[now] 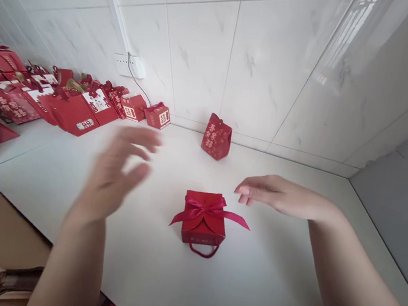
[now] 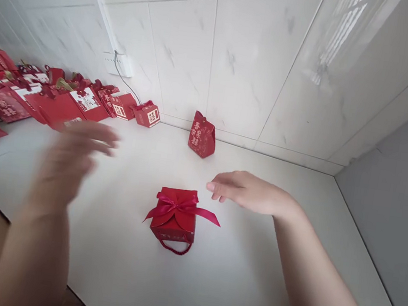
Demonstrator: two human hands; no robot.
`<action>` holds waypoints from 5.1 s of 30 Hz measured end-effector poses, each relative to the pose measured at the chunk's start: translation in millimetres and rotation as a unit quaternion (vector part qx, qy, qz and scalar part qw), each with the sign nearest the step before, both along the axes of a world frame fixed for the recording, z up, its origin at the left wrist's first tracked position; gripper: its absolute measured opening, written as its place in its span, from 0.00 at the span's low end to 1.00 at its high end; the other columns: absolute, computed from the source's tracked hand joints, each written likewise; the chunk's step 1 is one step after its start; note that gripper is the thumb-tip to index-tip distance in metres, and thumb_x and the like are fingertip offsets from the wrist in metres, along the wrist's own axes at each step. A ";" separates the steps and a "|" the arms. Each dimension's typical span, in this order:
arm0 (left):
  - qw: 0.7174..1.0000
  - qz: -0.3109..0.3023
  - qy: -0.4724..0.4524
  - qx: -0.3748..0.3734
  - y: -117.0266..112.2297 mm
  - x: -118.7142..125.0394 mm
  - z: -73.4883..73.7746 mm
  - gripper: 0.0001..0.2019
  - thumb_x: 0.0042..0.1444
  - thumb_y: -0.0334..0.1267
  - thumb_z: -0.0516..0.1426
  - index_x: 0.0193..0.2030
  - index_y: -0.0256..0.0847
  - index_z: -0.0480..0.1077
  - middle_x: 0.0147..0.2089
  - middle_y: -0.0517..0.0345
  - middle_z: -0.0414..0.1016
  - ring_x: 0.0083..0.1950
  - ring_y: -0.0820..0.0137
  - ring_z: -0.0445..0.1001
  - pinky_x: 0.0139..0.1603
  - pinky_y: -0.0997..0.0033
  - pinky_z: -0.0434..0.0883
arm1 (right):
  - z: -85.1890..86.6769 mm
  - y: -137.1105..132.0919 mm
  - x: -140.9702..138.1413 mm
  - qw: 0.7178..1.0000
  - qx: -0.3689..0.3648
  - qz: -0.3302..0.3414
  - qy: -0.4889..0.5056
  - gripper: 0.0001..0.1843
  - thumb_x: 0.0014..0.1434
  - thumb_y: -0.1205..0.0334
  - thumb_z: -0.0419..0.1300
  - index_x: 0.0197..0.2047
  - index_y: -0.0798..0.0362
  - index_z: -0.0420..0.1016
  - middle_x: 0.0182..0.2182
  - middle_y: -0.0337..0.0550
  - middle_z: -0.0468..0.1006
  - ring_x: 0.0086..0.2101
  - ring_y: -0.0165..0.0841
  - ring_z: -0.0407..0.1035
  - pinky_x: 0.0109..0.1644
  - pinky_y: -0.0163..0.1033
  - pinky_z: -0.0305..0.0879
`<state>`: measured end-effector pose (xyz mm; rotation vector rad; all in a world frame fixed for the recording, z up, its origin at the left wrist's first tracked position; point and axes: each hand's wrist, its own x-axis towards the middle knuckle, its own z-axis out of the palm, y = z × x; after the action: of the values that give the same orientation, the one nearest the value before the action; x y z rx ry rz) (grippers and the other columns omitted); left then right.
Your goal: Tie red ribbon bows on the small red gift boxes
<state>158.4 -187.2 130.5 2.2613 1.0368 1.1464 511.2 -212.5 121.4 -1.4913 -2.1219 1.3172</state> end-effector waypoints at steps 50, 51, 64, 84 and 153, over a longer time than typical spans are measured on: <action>0.908 -0.128 -0.028 -0.397 28.1 52.2 -67.3 0.14 0.57 0.41 0.58 0.21 0.40 0.74 0.61 0.56 0.69 0.62 0.52 0.66 0.63 0.51 0.61 | -51.2 23.8 -20.0 0.971 -0.105 0.141 0.159 0.15 0.62 0.52 0.60 0.30 0.55 0.73 0.32 0.40 0.74 0.37 0.32 0.67 0.45 0.39 0.61; 0.909 -0.130 -0.022 -0.396 27.8 51.9 -67.6 0.14 0.57 0.41 0.58 0.22 0.40 0.75 0.61 0.56 0.69 0.63 0.51 0.65 0.62 0.51 0.61 | -51.9 24.5 -19.4 0.971 -0.110 0.145 0.157 0.15 0.62 0.52 0.60 0.31 0.54 0.73 0.32 0.40 0.74 0.37 0.32 0.67 0.44 0.39 0.61; 0.847 -0.271 -0.187 -0.418 30.6 55.3 -84.7 0.09 0.58 0.40 0.59 0.40 0.48 0.81 0.65 0.56 0.64 0.68 0.50 0.58 0.62 0.54 0.65 | -56.9 28.6 -19.0 0.985 0.000 0.039 0.169 0.18 0.61 0.45 0.59 0.33 0.52 0.76 0.32 0.40 0.75 0.38 0.35 0.68 0.46 0.42 0.62; 0.904 -0.103 -0.157 -0.384 22.7 60.6 -75.7 0.11 0.58 0.45 0.59 0.37 0.44 0.80 0.60 0.54 0.70 0.63 0.55 0.65 0.64 0.55 0.61 | -70.8 10.7 -62.6 0.904 0.424 0.024 0.040 0.10 0.61 0.71 0.55 0.39 0.47 0.74 0.60 0.45 0.64 0.57 0.42 0.61 0.65 0.58 0.49; 0.896 -0.170 -0.040 -0.407 17.7 59.8 -69.4 0.17 0.58 0.46 0.57 0.22 0.39 0.69 0.56 0.54 0.71 0.60 0.54 0.68 0.59 0.54 0.64 | -65.4 9.9 -64.4 0.965 0.173 0.086 0.177 0.03 0.62 0.60 0.59 0.40 0.48 0.72 0.58 0.47 0.66 0.60 0.42 0.59 0.57 0.48 0.64</action>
<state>218.2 -169.6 61.1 1.6052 0.8227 0.4993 446.8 -202.6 56.0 -0.8793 -2.1358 1.0914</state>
